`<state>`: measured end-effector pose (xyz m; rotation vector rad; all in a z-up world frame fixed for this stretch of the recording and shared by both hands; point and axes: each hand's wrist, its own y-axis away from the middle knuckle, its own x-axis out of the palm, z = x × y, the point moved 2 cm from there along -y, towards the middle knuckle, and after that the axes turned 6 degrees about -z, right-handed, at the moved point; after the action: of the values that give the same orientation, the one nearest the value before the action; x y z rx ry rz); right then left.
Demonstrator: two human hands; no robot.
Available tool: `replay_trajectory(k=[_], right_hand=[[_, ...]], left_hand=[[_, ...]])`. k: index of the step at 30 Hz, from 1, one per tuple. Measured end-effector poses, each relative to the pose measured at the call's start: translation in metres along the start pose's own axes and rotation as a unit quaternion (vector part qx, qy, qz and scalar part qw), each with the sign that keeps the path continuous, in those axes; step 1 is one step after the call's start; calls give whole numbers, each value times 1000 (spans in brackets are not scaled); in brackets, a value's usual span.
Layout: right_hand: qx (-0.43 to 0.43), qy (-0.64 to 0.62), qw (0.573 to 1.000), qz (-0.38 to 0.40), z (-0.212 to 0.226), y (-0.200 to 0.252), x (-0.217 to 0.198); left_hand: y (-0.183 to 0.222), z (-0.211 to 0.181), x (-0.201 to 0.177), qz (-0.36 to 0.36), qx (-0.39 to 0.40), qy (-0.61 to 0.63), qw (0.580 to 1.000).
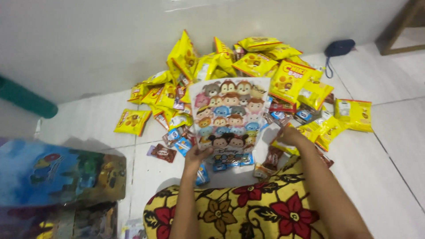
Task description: Manually sorting and packing individual snack bags into a larger clear plastic bag.
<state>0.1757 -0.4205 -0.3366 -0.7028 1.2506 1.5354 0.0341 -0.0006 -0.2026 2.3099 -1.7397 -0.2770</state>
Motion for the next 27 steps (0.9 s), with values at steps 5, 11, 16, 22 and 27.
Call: replay_trajectory(k=[5, 11, 16, 22, 27], right_hand=[[10, -157, 988, -11, -59, -35, -10], [97, -159, 974, 129, -68, -1, -7], [-8, -137, 988, 77, -84, -2, 12], [74, 50, 993, -81, -49, 69, -41], [115, -63, 991, -26, -86, 51, -16]], left_hand=[[-9, 9, -4, 30, 13, 64, 997], [13, -34, 4, 7, -94, 13, 995], [15, -35, 5, -24, -108, -7, 994], [9, -32, 2, -41, -87, -24, 995], [1, -57, -5, -49, 112, -78, 989]])
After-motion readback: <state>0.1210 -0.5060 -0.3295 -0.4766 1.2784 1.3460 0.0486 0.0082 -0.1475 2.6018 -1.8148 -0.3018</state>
